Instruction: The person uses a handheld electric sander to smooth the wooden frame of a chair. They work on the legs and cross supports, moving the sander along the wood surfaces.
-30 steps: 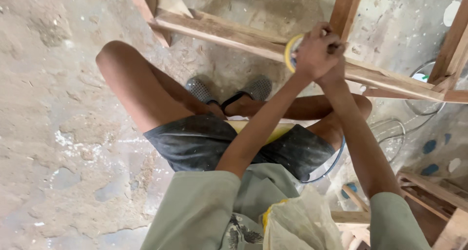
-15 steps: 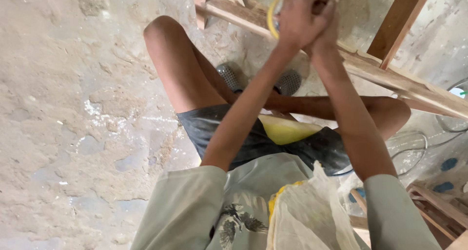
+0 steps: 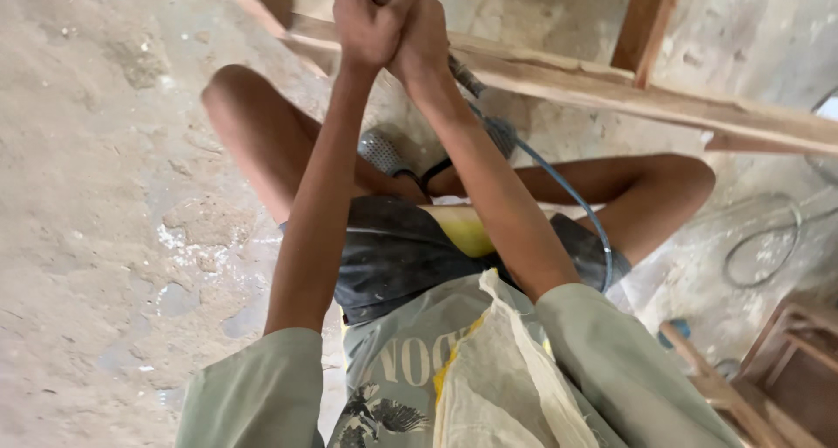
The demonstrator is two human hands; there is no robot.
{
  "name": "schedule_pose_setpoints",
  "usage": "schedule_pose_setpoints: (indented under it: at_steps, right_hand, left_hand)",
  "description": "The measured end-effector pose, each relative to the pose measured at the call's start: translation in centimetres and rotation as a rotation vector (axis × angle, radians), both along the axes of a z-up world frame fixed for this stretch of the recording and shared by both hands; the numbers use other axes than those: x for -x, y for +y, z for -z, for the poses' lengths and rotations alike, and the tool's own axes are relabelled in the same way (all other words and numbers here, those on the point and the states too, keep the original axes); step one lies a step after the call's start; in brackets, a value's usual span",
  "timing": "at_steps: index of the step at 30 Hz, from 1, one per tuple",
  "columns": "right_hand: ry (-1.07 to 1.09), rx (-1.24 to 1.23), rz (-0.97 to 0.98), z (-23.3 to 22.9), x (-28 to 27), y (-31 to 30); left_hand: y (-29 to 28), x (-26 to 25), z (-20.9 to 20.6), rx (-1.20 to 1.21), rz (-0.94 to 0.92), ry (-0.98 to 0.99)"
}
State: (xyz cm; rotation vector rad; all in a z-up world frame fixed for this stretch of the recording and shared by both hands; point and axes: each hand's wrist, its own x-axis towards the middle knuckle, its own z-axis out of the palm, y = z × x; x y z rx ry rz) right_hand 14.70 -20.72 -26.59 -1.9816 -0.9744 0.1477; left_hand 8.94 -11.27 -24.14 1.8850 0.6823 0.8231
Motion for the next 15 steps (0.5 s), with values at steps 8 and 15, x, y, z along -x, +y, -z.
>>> schedule_pose_setpoints:
  at_steps: [8, 15]
  right_hand:
    - [-0.223, 0.484, 0.232, -1.9, -10.3, -18.6]
    - [-0.239, 0.523, 0.188, -8.3, -13.5, -28.3]
  left_hand:
    - [-17.8, -11.3, -2.8, 0.114, 0.327, -0.075]
    - [-27.5, -16.5, -6.9, 0.237, 0.369, 0.019]
